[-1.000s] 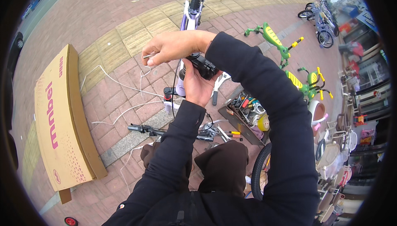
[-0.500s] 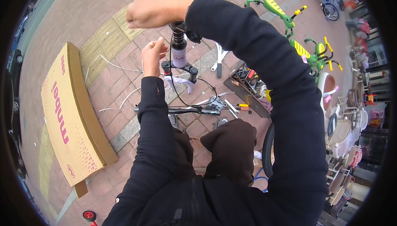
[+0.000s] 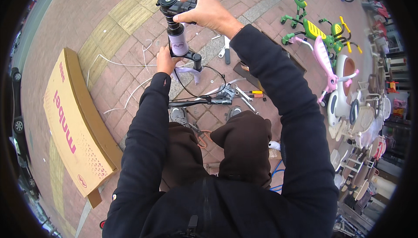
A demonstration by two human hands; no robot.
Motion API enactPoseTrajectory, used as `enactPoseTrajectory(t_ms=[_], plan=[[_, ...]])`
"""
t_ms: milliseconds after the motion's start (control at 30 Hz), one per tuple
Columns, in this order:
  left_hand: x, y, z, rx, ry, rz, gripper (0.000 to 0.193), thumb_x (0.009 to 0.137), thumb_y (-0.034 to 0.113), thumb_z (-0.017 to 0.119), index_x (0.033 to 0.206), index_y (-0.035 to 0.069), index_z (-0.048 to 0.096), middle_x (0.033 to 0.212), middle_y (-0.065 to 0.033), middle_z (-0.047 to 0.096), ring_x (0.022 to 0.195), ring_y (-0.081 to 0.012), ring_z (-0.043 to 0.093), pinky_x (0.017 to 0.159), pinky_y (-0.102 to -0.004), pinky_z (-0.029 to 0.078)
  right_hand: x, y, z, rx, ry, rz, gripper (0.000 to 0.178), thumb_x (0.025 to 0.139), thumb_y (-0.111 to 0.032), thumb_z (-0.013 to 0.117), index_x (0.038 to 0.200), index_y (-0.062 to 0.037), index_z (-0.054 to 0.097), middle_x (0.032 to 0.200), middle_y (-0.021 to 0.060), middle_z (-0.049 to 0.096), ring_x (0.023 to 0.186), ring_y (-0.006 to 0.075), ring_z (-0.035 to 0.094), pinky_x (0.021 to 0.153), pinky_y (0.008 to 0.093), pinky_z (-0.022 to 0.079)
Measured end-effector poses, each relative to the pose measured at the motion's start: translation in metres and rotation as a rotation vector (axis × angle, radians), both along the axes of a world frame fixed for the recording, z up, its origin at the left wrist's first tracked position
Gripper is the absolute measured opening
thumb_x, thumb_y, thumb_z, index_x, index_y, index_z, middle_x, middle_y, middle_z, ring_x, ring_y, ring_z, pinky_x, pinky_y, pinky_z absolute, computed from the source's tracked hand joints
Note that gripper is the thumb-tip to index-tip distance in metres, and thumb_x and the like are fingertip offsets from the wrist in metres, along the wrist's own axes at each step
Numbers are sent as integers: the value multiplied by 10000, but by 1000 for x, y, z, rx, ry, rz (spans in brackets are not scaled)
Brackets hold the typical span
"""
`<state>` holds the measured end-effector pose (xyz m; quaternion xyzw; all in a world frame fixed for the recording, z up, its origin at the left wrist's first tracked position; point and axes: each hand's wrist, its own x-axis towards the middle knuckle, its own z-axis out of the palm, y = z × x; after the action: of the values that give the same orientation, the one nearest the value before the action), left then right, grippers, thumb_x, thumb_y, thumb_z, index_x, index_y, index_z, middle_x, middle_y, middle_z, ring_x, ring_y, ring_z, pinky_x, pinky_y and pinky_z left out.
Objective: The person removes protective plastic from a bicycle handlebar using scissors, then installs the handlebar onto the stem and tightens the bolts with an Allen key. The person also retrieves tools from a nearby toolbox during the process.
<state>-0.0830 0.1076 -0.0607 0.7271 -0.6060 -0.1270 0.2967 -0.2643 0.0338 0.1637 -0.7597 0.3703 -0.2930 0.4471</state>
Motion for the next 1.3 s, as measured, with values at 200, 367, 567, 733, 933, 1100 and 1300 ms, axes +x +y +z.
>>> enactPoseTrajectory(t_ms=[200,367,567,733,933,1100,1300], plan=[[-3,5,-2,47,-16,73,449,518,201,855,823,25,578,897,-141,559,872,-342,526,786,-415,427,7,7,11,-27,9,-12,511,624,-179,740,1034,78,576,758,98,631,634,123,597,570,242,477],[-15,6,-3,105,61,94,504,525,209,860,907,12,597,916,-151,574,890,-343,544,783,-418,442,5,5,15,-40,58,35,468,630,-171,726,1005,76,591,743,101,632,631,118,597,563,241,475],[-19,2,7,97,113,-69,427,566,194,837,875,-16,629,851,-191,608,831,-353,600,742,-412,478,-6,-2,14,-38,87,53,459,635,-190,722,999,58,593,699,64,608,585,103,553,516,239,435],[-25,-4,16,153,30,-190,468,589,271,826,892,-5,601,891,-177,597,887,-346,575,763,-409,460,-33,-3,17,83,40,36,426,647,-166,729,985,50,585,721,59,607,607,95,559,557,223,436],[-22,-3,19,186,69,-187,490,568,241,839,886,-35,588,873,-200,599,860,-353,589,746,-398,470,-35,-9,15,32,59,72,436,645,-173,736,988,51,588,718,61,621,630,97,582,568,227,445],[-6,1,16,243,69,-160,457,567,228,836,862,-24,595,872,-197,610,861,-355,591,746,-403,469,-19,-11,4,27,-3,100,437,643,-178,743,989,46,597,707,60,625,601,99,585,552,232,443],[-4,-7,16,200,494,-250,670,552,284,856,1067,-15,548,973,-201,630,909,-320,621,786,-374,481,-26,-23,20,70,86,293,621,677,-407,720,1135,-13,574,878,60,616,728,104,552,552,241,389]])
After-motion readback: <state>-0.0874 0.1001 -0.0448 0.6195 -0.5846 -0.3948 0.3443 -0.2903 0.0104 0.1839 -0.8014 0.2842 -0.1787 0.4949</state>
